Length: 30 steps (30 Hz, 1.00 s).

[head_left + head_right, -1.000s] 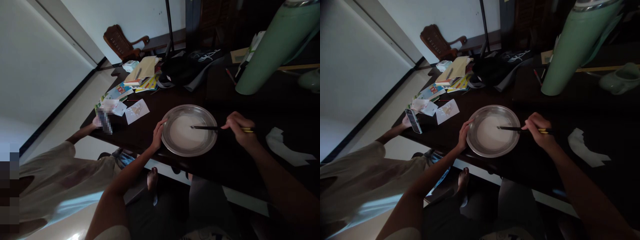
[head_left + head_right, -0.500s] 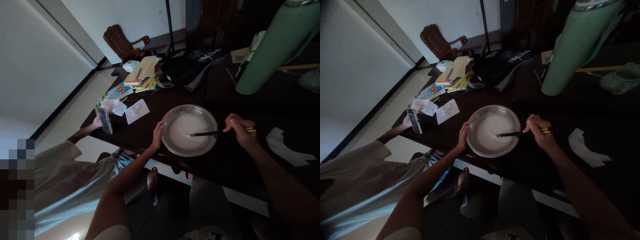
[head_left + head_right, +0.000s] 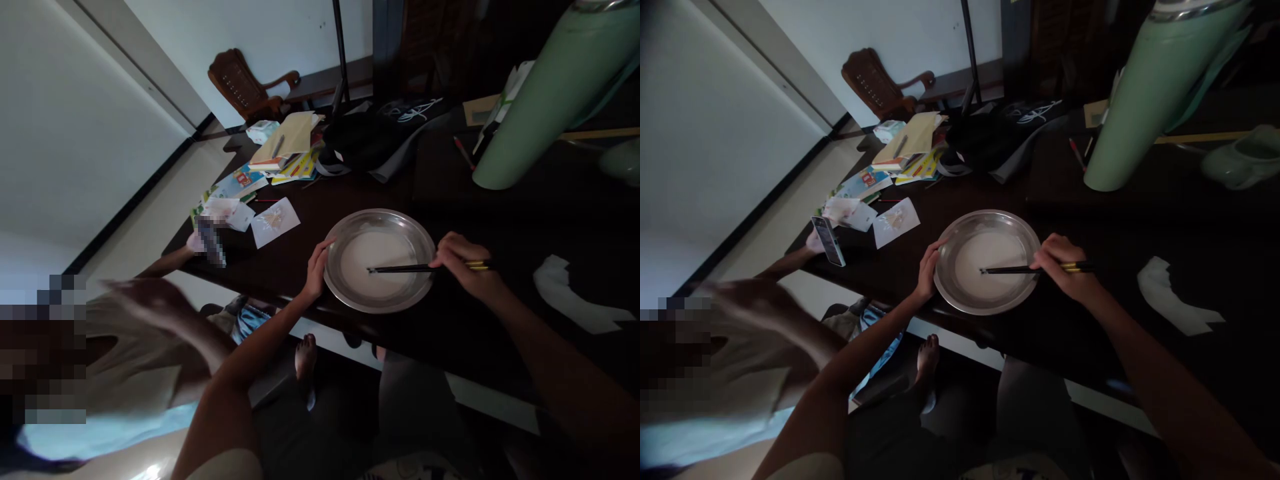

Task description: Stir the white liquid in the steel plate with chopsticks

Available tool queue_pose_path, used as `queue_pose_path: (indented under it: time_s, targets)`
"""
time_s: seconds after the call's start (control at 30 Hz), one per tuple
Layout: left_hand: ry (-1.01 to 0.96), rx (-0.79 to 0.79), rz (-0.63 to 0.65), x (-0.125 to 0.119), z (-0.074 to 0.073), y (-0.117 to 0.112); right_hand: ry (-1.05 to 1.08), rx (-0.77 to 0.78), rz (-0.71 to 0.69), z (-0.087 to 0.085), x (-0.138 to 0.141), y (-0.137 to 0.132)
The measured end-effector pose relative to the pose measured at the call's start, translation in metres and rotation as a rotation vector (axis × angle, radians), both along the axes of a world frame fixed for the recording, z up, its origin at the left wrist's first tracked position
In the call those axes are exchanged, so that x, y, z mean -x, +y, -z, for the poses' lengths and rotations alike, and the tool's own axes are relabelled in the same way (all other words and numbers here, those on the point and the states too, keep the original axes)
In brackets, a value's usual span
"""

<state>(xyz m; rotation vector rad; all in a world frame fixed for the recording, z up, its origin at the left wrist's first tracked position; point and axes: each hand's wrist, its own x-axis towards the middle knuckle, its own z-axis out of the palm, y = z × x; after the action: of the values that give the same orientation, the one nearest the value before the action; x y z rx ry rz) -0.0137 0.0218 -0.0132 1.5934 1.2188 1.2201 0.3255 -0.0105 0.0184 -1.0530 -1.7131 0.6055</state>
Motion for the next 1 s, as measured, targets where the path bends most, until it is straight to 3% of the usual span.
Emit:
queue_pose_path:
  time_s: [0.1, 0.23, 0.33, 0.43, 0.53, 0.73, 0.87, 1.0]
  targets:
    - [-0.006, 0.011, -0.008, 0.001, -0.001, -0.002, -0.106, -0.031, 0.011, 0.0, 0.006, 0.0]
    - [-0.018, 0.014, -0.005, 0.002, -0.002, -0.005, 0.031, -0.057, 0.097, -0.001, -0.001, -0.001]
    - [-0.005, 0.002, 0.007, 0.004, -0.003, -0.005, 0.111, -0.007, 0.04, -0.004, -0.001, -0.005]
    - [0.001, 0.005, 0.004, 0.006, -0.003, -0.005, 0.025, 0.013, -0.028, -0.007, 0.01, -0.007]
    - [-0.005, 0.008, 0.007, 0.006, -0.003, -0.006, -0.056, -0.023, -0.001, -0.008, 0.015, -0.006]
    - [-0.006, 0.013, -0.001, 0.006, -0.004, -0.006, 0.163, -0.041, 0.05, -0.003, 0.001, -0.004]
    - [-0.012, 0.024, -0.005, 0.006, -0.005, -0.006, 0.042, -0.001, -0.034, -0.003, 0.01, -0.004]
    - [-0.008, 0.035, -0.014, 0.004, -0.006, -0.006, -0.037, -0.054, 0.05, -0.004, 0.011, -0.002]
